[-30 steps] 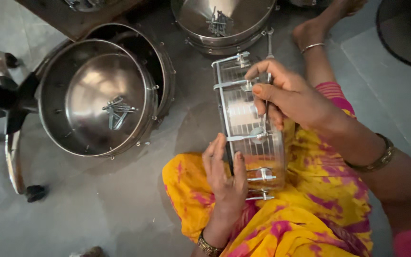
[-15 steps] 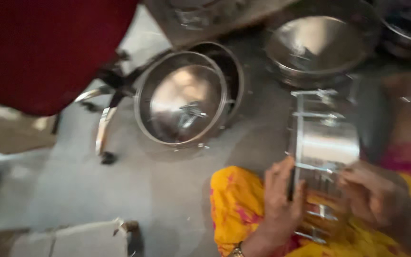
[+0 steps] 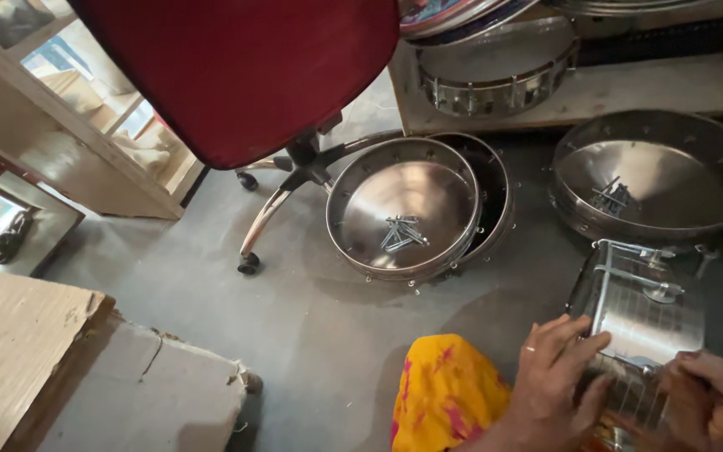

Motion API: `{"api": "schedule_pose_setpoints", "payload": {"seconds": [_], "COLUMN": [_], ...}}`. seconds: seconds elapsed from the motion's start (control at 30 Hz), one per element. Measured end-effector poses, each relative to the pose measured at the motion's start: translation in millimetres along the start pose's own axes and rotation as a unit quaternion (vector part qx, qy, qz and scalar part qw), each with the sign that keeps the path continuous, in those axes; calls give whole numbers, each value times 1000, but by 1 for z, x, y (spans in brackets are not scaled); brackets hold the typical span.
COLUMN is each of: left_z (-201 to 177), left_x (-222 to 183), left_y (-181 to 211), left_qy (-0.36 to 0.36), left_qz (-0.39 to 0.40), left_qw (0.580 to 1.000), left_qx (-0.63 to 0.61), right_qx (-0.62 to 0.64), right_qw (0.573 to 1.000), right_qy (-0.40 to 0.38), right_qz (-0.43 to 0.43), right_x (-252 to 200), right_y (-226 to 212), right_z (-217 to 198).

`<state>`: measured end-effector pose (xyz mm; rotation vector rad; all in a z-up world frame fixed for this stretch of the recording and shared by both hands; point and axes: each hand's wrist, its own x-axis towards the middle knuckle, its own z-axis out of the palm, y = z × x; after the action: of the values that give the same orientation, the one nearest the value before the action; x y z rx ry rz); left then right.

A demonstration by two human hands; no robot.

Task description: The person sits on the floor and uses a wrench to tighten several bolts around the rim of a drum shell. They rotate the drum shell to access different bolts while turning the wrench by hand.

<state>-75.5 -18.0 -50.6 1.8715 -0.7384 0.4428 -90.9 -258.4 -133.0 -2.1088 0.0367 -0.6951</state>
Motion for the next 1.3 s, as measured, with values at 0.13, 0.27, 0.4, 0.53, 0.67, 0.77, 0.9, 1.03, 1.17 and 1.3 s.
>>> {"api": "schedule_pose_setpoints", "payload": {"seconds": [0.13,0.27,0.4,0.53,0.67,0.77,0.9,1.03,1.17,1.3], "left_z": [4,9,5,1,3,6,5,11,16,20], "left_x": [14,21,23,28,26,27,24,12,17,10], "left_y": [5,4,4,13,29,34,25,20,16,15], "left_qy": [-26,-55,-62,-51,2,3,-23,58,74,99], "left_qz": [33,46,41,63,31,7,-66,-15,-73,-78], "left_qw": [999,997,997,994,999,998,997,998,994,991], "left_qx": [26,16,35,75,9,56,16,-6,-44,-49], "right_qx": [4,-17,-73,-103,-91,-84,-98,-106,-99,-114], "right_qw": [1000,998,986,981,977,977,979,977,980,980], "right_qy": [5,21,42,40,58,68,67,55,47,50], "right_qz": [-24,-63,-146,-157,-183,-182,-166,-179,-169,-156], "right_x": [9,8,12,20,26,29,31,25,35,26], "right_y": [-3,-20,-49,-75,-98,-116,-135,-148,-156,-156], "right_z": [-3,-7,-10,-15,-11,-10,-12,-17,-20,-17]}}
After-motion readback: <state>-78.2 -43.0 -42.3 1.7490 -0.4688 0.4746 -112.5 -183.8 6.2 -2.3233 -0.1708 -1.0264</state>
